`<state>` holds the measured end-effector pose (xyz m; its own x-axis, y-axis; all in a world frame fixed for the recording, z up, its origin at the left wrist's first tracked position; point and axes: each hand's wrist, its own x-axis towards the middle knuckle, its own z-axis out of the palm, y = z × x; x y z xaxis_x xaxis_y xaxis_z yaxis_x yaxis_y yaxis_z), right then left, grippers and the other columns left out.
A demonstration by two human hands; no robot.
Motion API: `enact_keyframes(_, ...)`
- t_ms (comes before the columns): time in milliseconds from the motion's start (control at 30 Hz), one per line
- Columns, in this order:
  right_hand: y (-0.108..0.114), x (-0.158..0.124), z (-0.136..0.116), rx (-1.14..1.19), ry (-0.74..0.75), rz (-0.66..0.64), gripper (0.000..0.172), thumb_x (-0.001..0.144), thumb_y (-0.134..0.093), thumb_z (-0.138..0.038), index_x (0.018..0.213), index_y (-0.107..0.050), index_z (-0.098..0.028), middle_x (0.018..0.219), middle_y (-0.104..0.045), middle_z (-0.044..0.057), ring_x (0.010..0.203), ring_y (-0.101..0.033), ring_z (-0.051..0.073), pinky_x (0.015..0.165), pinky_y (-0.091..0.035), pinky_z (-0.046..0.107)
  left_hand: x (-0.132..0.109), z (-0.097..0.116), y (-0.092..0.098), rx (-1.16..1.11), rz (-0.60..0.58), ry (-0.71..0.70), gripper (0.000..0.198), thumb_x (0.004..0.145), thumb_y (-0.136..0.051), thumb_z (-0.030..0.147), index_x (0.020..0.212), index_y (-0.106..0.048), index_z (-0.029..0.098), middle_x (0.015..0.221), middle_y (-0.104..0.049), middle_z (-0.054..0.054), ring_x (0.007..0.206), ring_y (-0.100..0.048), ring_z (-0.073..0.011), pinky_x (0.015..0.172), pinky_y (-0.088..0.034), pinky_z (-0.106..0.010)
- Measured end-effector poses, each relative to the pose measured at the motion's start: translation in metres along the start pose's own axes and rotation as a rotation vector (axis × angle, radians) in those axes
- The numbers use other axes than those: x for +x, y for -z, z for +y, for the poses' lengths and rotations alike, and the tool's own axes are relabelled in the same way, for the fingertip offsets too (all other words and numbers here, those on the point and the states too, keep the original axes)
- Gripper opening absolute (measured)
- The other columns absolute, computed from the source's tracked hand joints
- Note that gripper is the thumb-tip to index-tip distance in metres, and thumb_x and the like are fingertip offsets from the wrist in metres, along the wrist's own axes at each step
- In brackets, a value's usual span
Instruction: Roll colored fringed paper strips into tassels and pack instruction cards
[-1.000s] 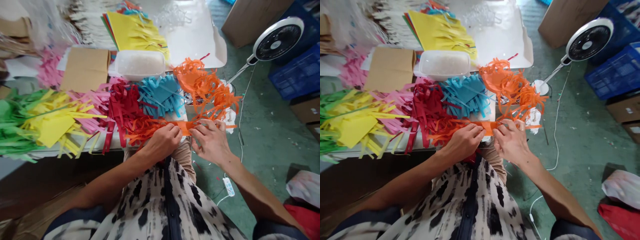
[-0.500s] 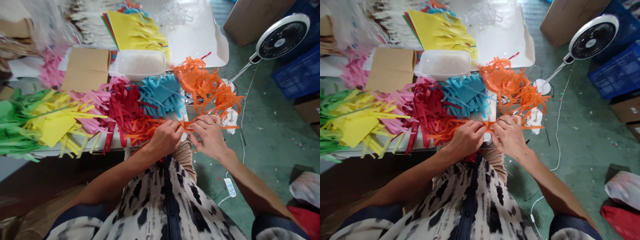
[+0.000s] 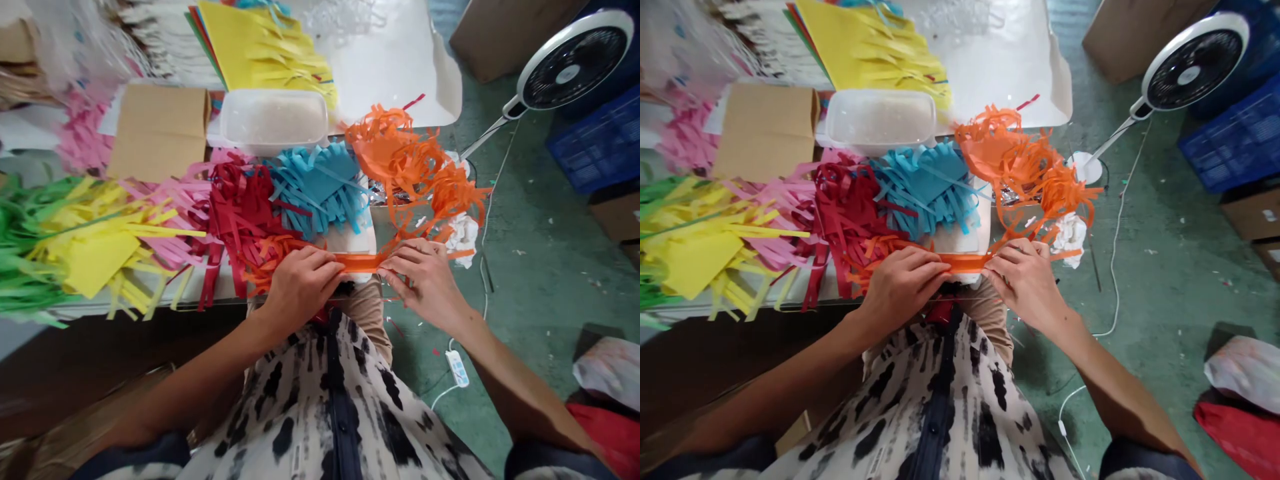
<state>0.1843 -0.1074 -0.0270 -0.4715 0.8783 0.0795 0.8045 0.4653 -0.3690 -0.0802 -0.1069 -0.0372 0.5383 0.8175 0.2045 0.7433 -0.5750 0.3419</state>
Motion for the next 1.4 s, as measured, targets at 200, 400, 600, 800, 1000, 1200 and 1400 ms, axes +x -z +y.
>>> enact_keyframes(200,-0.013,0.006,-0.007,-0.102,-0.095,0.022,0.027,0.108,-0.052,-0.039,0.096,-0.069,-0.021,0.099,-0.077,0.005,0.106,-0.058,0.027,0.091,-0.029,0.043,0.007,-0.003,-0.001,0.11,-0.042,0.163,0.023,0.106,-0.059,0.033,0.09,-0.07,0.019,0.092,-0.075,-0.006,0.09,-0.064,-0.0244,0.083,-0.048,-0.039)
enact_keyframes(400,-0.019,0.011,-0.014,-0.246,-0.122,0.019,0.032,0.108,-0.047,-0.039,0.091,-0.066,-0.02,0.094,-0.074,0.008,0.104,-0.055,0.029,0.093,-0.027,0.046,0.015,-0.002,-0.005,0.236,-0.101,0.178,0.022,0.104,-0.06,0.034,0.089,-0.066,0.019,0.087,-0.071,-0.008,0.087,-0.063,-0.0267,0.076,-0.042,-0.039)
enact_keyframes(600,-0.021,0.014,-0.018,-0.31,-0.142,0.022,0.033,0.108,-0.045,-0.038,0.09,-0.066,-0.021,0.091,-0.073,0.008,0.102,-0.054,0.029,0.095,-0.028,0.049,0.022,-0.005,-0.004,0.263,-0.114,0.166,0.022,0.104,-0.06,0.033,0.088,-0.065,0.019,0.084,-0.07,-0.008,0.084,-0.063,-0.0269,0.072,-0.041,-0.04)
enact_keyframes(800,-0.034,0.002,-0.033,-0.401,-0.046,0.38,0.018,0.103,-0.059,-0.027,0.119,-0.068,-0.026,0.123,-0.076,0.004,0.12,-0.06,0.027,0.108,-0.029,0.051,0.024,0.0,-0.007,0.319,0.069,-0.023,0.014,0.106,-0.057,0.025,0.112,-0.067,0.017,0.106,-0.074,-0.008,0.098,-0.065,-0.0272,0.084,-0.047,-0.043)
enact_keyframes(1000,-0.038,-0.016,-0.02,-0.329,0.103,0.347,0.03,0.1,-0.064,-0.019,0.125,-0.067,-0.034,0.12,-0.08,-0.006,0.122,-0.064,0.024,0.108,-0.031,0.049,0.01,-0.017,-0.005,0.248,0.089,-0.404,0.019,0.11,-0.051,0.02,0.121,-0.067,0.021,0.112,-0.079,0.003,0.106,-0.068,-0.0174,0.113,-0.044,-0.042)
enact_keyframes(1200,-0.025,-0.024,0.006,-0.271,0.15,0.283,0.033,0.094,-0.062,-0.022,0.126,-0.067,-0.031,0.126,-0.08,-0.003,0.135,-0.059,0.031,0.111,-0.027,0.056,-0.012,-0.041,0.023,0.299,0.122,-0.222,0.019,0.098,-0.056,0.015,0.092,-0.069,0.027,0.112,-0.078,0.004,0.124,-0.063,-0.0243,0.127,-0.032,-0.058)
enact_keyframes(1400,-0.015,-0.012,-0.007,-0.274,0.111,0.208,0.022,0.094,-0.061,-0.021,0.113,-0.068,-0.03,0.119,-0.081,-0.004,0.14,-0.055,0.032,0.112,-0.025,0.059,0.015,-0.004,0.006,0.198,0.064,-0.348,0.016,0.103,-0.054,0.018,0.104,-0.07,0.02,0.115,-0.075,-0.006,0.113,-0.063,-0.0241,0.103,-0.054,-0.042)
